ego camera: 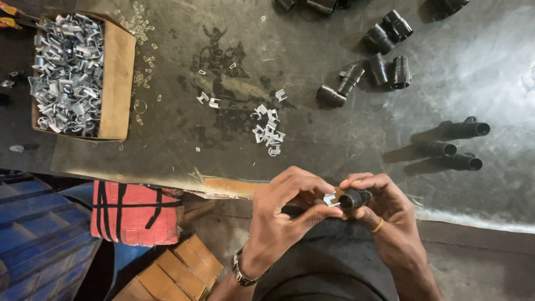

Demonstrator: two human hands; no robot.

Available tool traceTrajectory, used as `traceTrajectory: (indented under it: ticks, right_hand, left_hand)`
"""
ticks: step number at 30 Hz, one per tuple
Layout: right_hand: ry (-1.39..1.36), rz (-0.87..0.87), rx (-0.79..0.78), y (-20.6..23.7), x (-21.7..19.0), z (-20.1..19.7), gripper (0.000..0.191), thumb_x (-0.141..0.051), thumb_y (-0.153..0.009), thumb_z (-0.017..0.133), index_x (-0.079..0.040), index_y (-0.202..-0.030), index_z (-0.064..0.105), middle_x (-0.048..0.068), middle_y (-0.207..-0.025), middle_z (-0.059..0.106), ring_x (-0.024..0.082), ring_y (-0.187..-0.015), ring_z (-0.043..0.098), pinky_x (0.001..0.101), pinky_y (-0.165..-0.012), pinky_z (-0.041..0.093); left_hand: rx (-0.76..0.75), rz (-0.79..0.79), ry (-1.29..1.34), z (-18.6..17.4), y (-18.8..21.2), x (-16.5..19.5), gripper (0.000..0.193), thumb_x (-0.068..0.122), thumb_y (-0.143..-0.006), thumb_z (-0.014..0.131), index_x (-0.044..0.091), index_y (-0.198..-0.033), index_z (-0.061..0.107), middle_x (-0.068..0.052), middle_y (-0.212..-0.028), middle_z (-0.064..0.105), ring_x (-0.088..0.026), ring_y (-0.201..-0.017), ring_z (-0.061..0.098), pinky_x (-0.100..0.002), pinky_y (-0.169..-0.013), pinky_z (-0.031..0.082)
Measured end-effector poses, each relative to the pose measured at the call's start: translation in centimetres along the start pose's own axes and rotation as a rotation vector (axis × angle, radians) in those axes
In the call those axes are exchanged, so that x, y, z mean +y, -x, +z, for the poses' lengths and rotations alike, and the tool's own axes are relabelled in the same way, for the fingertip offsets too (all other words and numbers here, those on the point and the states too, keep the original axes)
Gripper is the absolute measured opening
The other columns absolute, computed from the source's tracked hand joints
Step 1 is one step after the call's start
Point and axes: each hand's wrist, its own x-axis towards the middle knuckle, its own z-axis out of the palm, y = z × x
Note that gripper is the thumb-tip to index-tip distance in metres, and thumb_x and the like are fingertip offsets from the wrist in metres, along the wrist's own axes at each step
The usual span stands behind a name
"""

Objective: The person picks up black plastic pipe fittings from the workbench, inserts a small metal spring clip into each fitting by hand, and places the assembled fitting aside on the table, repeating this assembly cycle.

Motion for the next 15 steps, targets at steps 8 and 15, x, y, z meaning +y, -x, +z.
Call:
traceTrajectory:
  ticks: [8, 15]
  right_hand:
    - [-0.136, 0.051, -0.007, -0.27, -0.20, 0.30, 0.033, -0.009, -0.091, 0.078, -0.002, -0.120, 0.063, 0.016, -0.125, 0.064, 0.019, -0.103, 0.066, 0.0351, -0.084, 0.058]
    - [-0.082, 0.043, 0.014, -0.13, -0.60, 0.32, 0.031, -0.007, -0.091, 0.078, -0.003, -0.118, 0.063, 0.015, -0.125, 0.064, 0.016, -0.109, 0.064, 0.0325, -0.091, 0.054]
  left_hand:
    - [-0.001, 0.013, 0.001, -0.08, 0.09, 0.74, 0.027, 0.005, -0.089, 0.082, 0.004, -0.114, 0.070, -0.007, -0.112, 0.068, -0.009, -0.084, 0.074, -0.022, -0.070, 0.065]
    - [-0.054, -0.011, -0.027, 0.41, -0.02, 1.03, 0.025, 0.005, -0.088, 0.084, 0.004, -0.108, 0.070, -0.005, -0.109, 0.070, -0.008, -0.085, 0.075, -0.021, -0.069, 0.064]
